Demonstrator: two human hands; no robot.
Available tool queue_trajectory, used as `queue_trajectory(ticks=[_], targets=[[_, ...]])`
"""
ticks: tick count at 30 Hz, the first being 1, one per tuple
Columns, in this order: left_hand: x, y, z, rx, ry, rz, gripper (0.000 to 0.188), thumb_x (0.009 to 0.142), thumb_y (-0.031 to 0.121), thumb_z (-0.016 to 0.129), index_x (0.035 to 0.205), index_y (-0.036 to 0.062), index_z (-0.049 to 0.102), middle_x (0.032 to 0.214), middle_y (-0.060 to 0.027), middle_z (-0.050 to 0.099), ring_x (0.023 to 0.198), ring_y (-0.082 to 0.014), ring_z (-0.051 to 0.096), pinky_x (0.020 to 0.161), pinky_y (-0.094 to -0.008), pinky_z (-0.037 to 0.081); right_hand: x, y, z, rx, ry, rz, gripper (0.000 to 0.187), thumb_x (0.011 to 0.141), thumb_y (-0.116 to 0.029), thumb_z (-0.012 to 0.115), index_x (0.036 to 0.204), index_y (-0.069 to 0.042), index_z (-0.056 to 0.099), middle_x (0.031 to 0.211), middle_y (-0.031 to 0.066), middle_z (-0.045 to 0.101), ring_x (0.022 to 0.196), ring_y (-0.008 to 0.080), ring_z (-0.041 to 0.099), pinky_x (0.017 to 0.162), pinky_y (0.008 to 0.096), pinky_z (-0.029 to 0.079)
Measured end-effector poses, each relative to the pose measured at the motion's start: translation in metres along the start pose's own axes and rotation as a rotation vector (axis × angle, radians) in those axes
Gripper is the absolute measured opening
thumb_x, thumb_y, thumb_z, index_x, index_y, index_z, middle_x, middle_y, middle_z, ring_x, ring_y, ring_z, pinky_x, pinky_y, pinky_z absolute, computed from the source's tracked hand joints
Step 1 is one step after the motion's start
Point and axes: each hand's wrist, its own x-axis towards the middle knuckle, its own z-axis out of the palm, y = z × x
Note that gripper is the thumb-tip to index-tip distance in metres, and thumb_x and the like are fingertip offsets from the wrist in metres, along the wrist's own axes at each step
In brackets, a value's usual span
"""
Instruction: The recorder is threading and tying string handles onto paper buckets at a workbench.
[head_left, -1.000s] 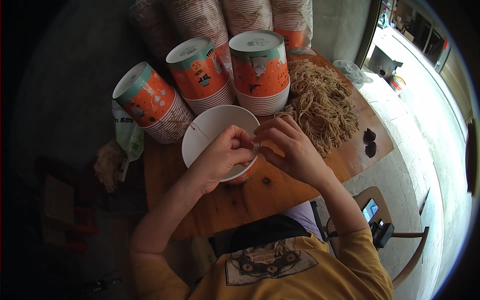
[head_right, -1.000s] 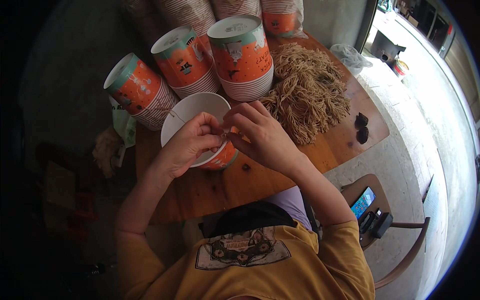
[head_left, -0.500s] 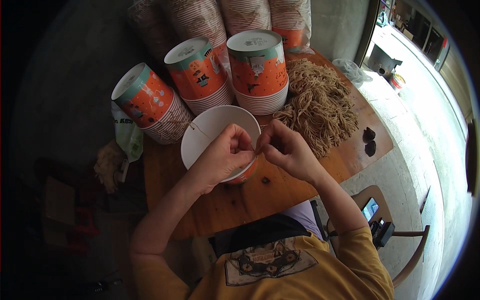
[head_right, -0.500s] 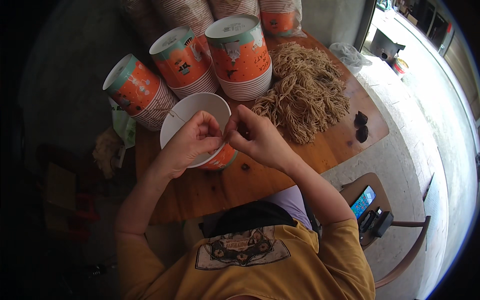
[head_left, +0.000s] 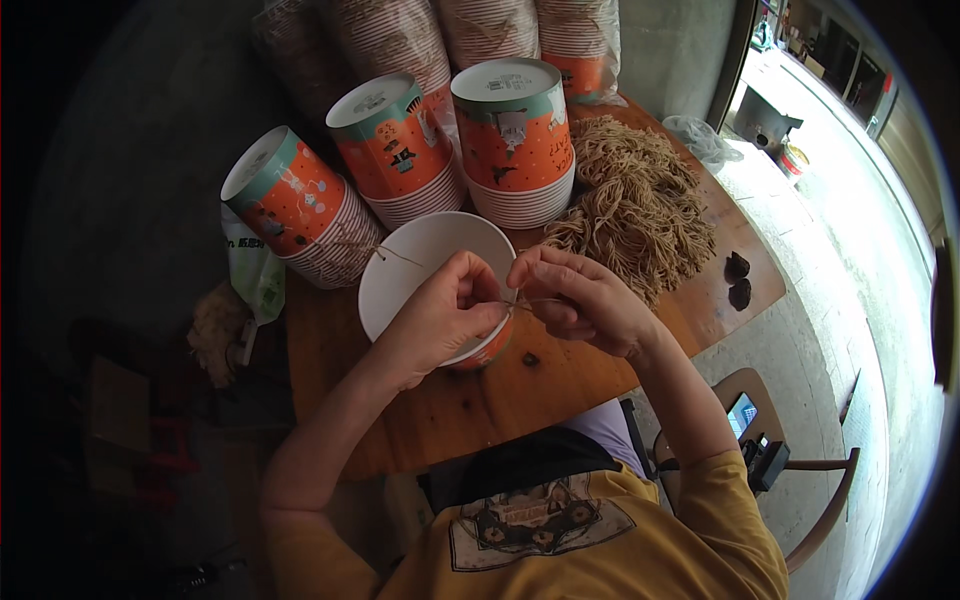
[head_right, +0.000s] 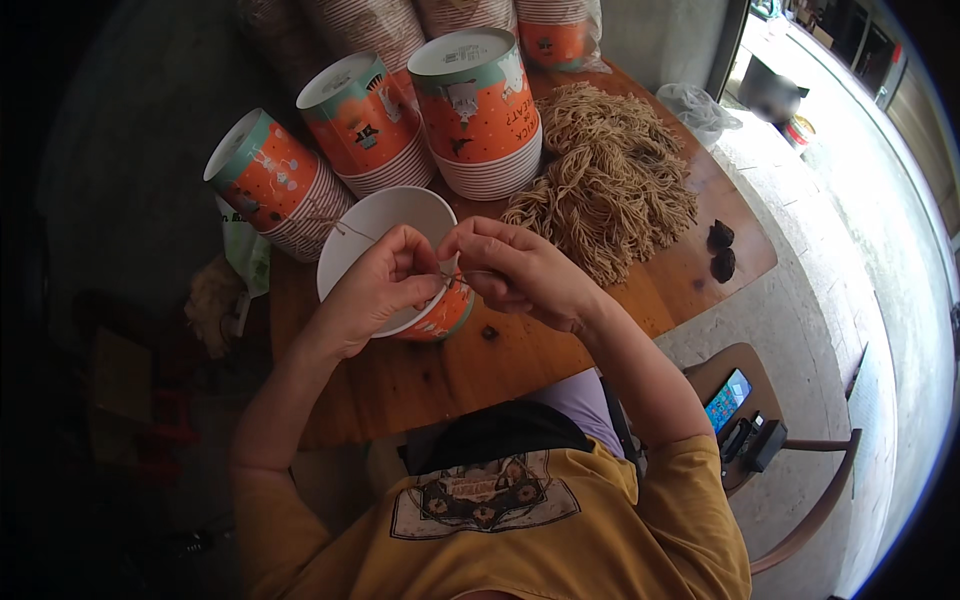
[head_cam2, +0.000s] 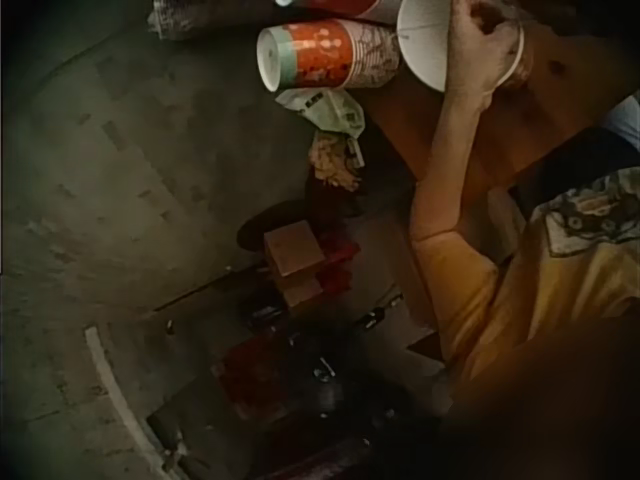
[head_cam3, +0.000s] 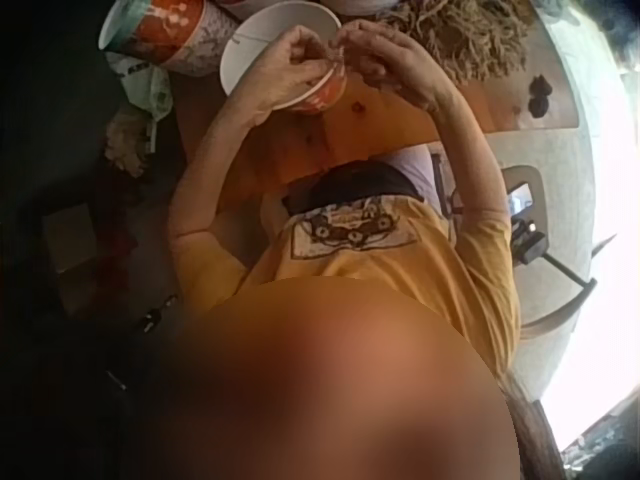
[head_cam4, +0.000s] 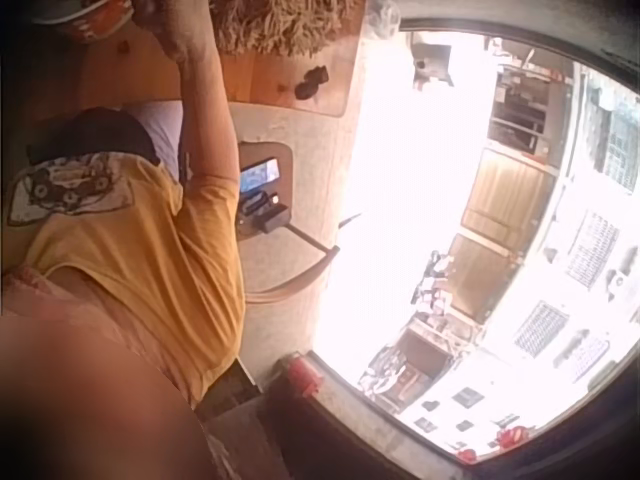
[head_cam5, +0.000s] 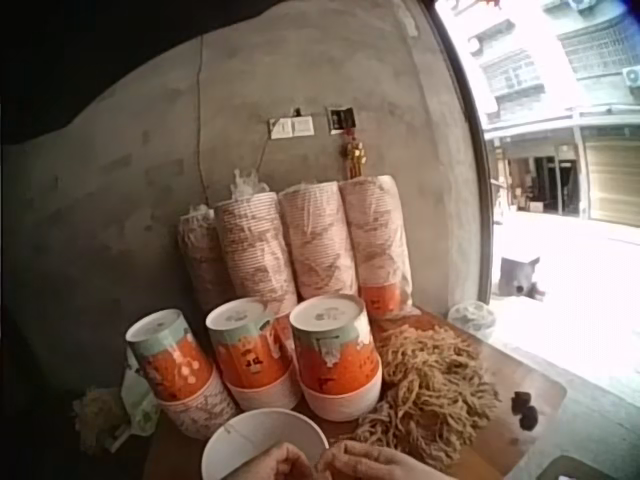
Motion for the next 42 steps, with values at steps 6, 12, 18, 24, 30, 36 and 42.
queue_trajectory(ticks=[6,12,18,24,30,36,42], targets=[[-0.003,0.002,-0.002,0.005,-0.017,0.011,0.021,0.084,-0.002,0.061,0.1,0.0061,0.048,0.093,0.0,0.053,0.088,-0.007,0.054,0.082,-0.0224,0.046,-0.002,0.005,0.012,-0.975,0.238,-0.307,0.019,0.087,-0.02,0.069,0.097,-0.007,0.06,0.061,-0.0016,0.05,0.05,0.0074,0.043,0.048,0.0249,0.037],[-0.005,-0.004,-0.001,0.059,-0.014,0.108,0.024,0.084,-0.004,0.059,0.103,0.0054,0.046,0.096,-0.0011,0.051,0.089,-0.0065,0.052,0.081,-0.0222,0.045,-0.006,0.011,0.031,-1.167,0.436,-0.334,0.017,0.081,-0.021,0.073,0.091,-0.01,0.066,0.053,0.0012,0.038,0.048,0.0082,0.038,0.047,0.0268,0.035],[-0.011,0.0,0.008,0.317,0.075,0.221,0.024,0.086,-0.004,0.056,0.105,0.0044,0.045,0.095,-0.004,0.051,0.085,-0.0091,0.054,0.077,-0.0248,0.047,-0.004,0.018,0.033,-1.256,0.466,-0.424,0.015,0.08,-0.018,0.072,0.088,-0.009,0.063,0.057,0.0049,0.052,0.048,0.0164,0.053,0.049,0.0299,0.043],[-0.014,0.001,0.007,0.663,0.144,0.507,0.025,0.085,-0.006,0.055,0.107,0.0029,0.049,0.096,-0.0068,0.051,0.085,-0.014,0.055,0.076,-0.0268,0.048,-0.002,0.019,0.032,-1.293,0.467,-0.449,0.014,0.081,-0.015,0.07,0.087,-0.008,0.061,0.06,0.0062,0.057,0.052,0.019,0.059,0.05,0.0304,0.046],[-0.026,0.008,0.007,0.635,0.226,0.364,0.022,0.085,-0.004,0.056,0.106,0.0031,0.056,0.091,-0.0054,0.051,0.076,-0.0138,0.053,0.071,-0.0263,0.047,-0.003,0.019,0.033,-1.292,0.471,-0.417,0.013,0.081,-0.014,0.069,0.086,-0.008,0.06,0.058,0.0053,0.054,0.051,0.0188,0.058,0.049,0.0306,0.045],[-0.021,0.0,0.015,0.643,0.228,0.368,0.014,0.087,0.0,0.058,0.1,0.001,0.055,0.087,-0.0088,0.057,0.075,-0.0196,0.059,0.066,-0.0311,0.049,-0.002,0.019,0.031,-1.346,0.431,-0.494,0.014,0.089,-0.02,0.062,0.087,-0.008,0.056,0.062,0.0042,0.063,0.045,0.017,0.062,0.044,0.0313,0.047],[-0.014,-0.003,0.015,0.552,0.223,0.344,0.01,0.087,0.001,0.058,0.094,-0.0004,0.051,0.084,-0.012,0.059,0.075,-0.0236,0.063,0.065,-0.0337,0.05,-0.003,0.02,0.029,-1.305,0.429,-0.488,0.013,0.089,-0.02,0.062,0.088,-0.008,0.056,0.06,0.0049,0.062,0.045,0.0176,0.062,0.045,0.0313,0.047]])
